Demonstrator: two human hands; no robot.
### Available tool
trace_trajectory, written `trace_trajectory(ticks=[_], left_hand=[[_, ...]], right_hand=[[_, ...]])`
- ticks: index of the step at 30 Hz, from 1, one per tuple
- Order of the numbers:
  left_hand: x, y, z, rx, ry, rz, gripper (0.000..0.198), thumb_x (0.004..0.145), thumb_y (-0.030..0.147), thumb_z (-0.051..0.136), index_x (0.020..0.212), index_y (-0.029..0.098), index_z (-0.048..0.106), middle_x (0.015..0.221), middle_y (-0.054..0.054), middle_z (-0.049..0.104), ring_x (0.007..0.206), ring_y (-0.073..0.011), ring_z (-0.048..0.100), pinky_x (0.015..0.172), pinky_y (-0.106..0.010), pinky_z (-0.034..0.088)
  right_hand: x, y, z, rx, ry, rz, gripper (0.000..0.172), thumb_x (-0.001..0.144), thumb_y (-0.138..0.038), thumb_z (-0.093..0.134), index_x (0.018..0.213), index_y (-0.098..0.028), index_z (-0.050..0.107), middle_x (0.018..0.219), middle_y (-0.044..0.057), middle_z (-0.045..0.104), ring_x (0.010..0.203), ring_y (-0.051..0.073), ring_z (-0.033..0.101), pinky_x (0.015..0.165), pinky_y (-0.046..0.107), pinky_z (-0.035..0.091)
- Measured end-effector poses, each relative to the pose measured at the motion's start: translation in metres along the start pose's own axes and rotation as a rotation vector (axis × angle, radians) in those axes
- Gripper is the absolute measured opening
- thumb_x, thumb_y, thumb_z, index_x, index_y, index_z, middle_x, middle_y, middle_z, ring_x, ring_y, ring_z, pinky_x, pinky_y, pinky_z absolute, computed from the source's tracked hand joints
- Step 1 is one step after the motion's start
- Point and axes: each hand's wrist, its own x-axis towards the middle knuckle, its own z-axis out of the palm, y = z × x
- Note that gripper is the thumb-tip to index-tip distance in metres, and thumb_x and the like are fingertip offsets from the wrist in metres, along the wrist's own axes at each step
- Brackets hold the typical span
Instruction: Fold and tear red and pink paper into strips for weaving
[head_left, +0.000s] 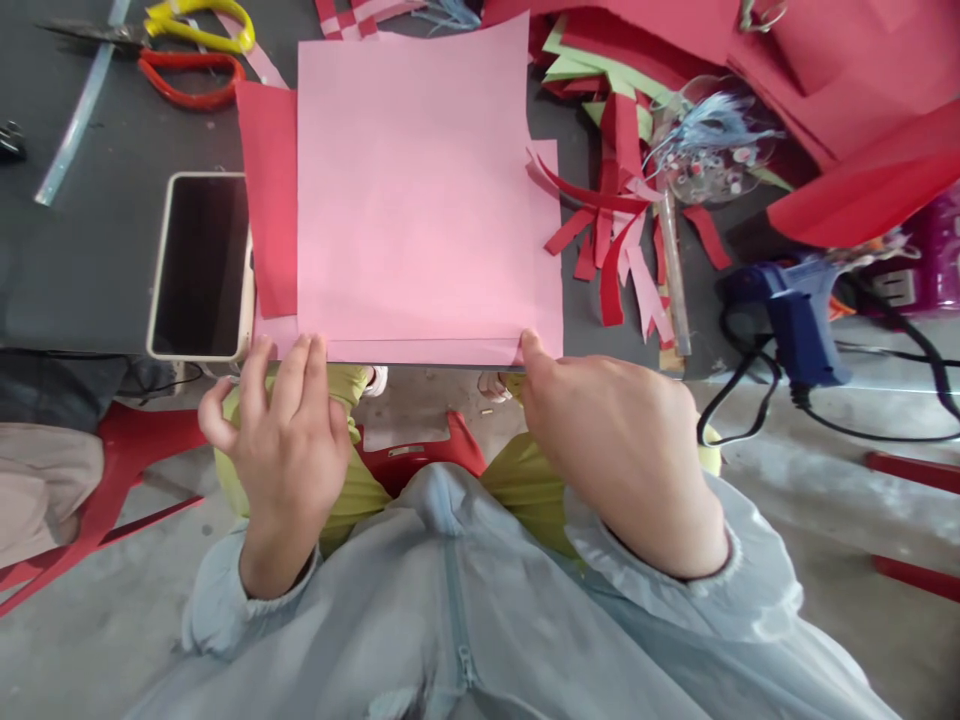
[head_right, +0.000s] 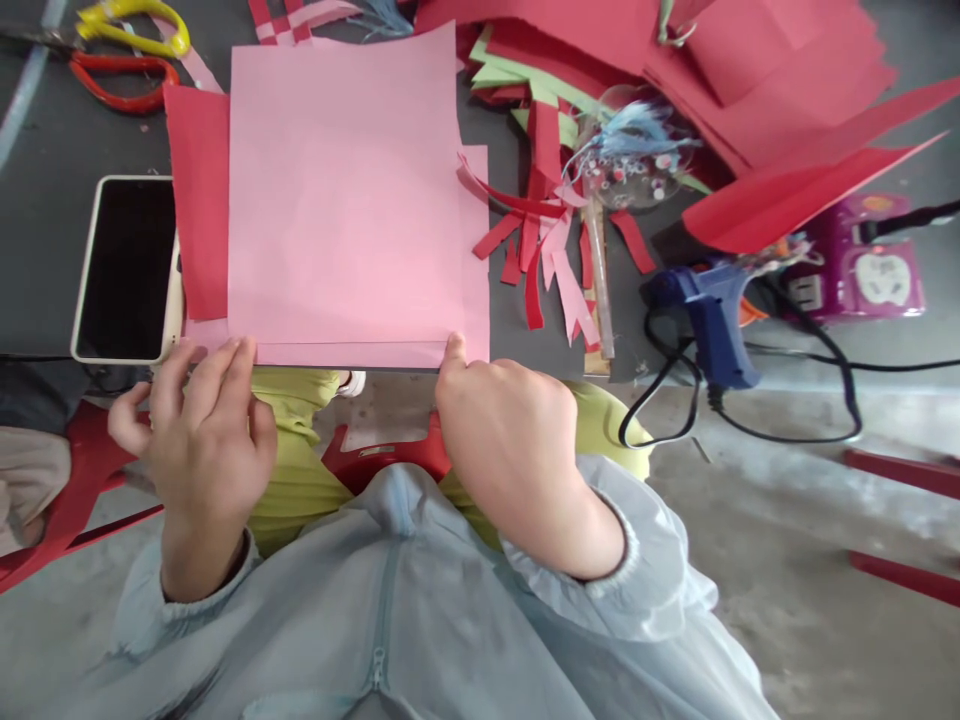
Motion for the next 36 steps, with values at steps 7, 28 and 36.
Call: trace_trajectory(ticks=[7,28,36], left_hand=[[0.001,-0.007,-0.004,0.036,-0.027,-0.019,0.057,0.092,0.017,0.050,0.148,0.024,0.051,0.140,-0.012,0.064,0.142,-0.0356,0.045,0.114,-0.057,0.017],[0.001,0.000,0.004,-0.028,0.058,-0.057,0.052,0.092,0.021,0.049,0.143,0.025,0.055,0.138,-0.011,0.066,0.141,-0.0375,0.046,0.113,-0.060,0.018],[0.002,0.002,0.002,-0.031,0.045,-0.093,0.046,0.097,0.028,0.048,0.142,0.032,0.056,0.136,-0.009,0.067,0.140,-0.0385,0.048,0.109,-0.066,0.023]], right_hand=[[0.001,0.000,-0.002,-0.001,-0.027,0.003,0.045,0.098,-0.012,0.044,0.137,-0.015,0.065,0.058,0.007,0.065,0.054,0.016,0.064,0.044,0.026,0.012],[0.020,-0.076,-0.017,0.300,0.200,-0.342,0.063,0.090,0.002,0.031,0.149,-0.009,0.050,0.059,0.006,0.063,0.055,0.016,0.059,0.047,0.028,0.033],[0.028,-0.099,-0.024,0.379,0.193,-0.432,0.062,0.095,-0.003,0.026,0.155,-0.013,0.042,0.070,0.011,0.070,0.062,0.018,0.067,0.052,0.026,0.044]])
